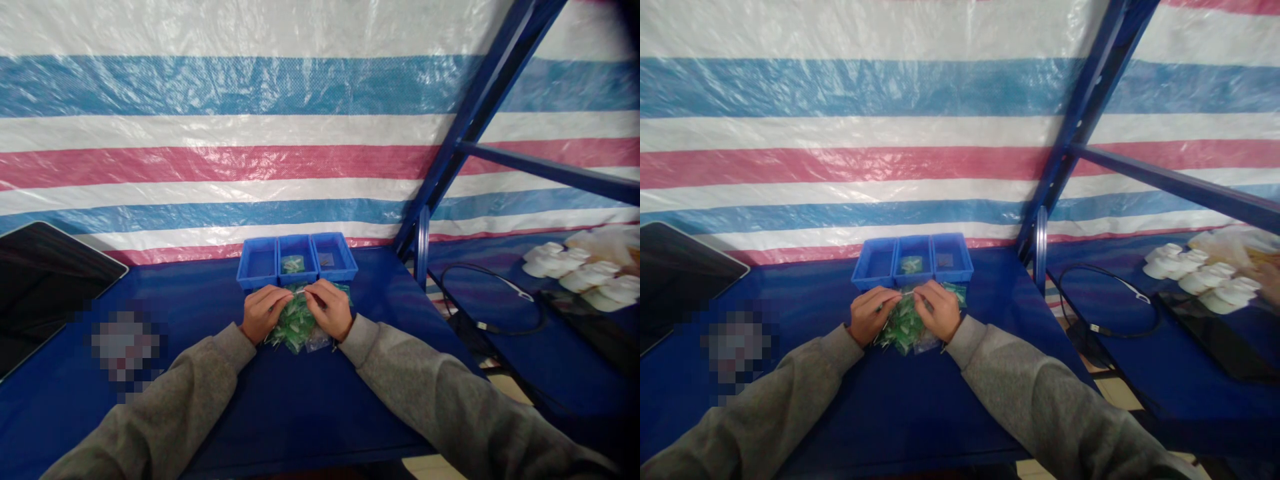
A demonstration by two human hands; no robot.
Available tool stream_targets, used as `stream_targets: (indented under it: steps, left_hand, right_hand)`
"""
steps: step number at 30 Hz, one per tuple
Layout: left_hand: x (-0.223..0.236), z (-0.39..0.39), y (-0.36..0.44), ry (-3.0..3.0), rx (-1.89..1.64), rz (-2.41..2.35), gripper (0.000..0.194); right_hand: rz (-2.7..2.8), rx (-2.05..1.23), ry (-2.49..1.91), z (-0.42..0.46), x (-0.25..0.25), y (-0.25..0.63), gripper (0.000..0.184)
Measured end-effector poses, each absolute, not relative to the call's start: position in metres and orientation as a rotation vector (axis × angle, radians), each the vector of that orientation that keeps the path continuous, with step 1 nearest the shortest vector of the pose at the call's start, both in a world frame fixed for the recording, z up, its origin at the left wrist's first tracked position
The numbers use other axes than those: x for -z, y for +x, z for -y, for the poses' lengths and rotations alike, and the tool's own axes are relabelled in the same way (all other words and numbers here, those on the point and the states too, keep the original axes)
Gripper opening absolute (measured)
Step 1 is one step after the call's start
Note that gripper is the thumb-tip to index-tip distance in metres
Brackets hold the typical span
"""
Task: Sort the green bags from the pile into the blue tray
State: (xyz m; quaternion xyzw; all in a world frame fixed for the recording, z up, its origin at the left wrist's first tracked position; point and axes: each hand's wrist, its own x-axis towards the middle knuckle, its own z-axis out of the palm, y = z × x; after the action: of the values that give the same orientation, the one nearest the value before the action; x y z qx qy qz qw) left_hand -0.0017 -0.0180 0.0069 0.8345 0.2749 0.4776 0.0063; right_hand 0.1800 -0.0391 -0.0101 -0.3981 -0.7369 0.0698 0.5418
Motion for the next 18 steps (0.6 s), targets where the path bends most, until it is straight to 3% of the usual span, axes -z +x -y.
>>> stream_targets:
  steps: [18]
  left_hand:
    - [-0.0061,0.0183,-0.0023,2.602,-1.491,-0.829,0.007]
  right_hand:
    - [1.767,-0.117,-0.944,0.0400,0.0100,0.1801,0.015]
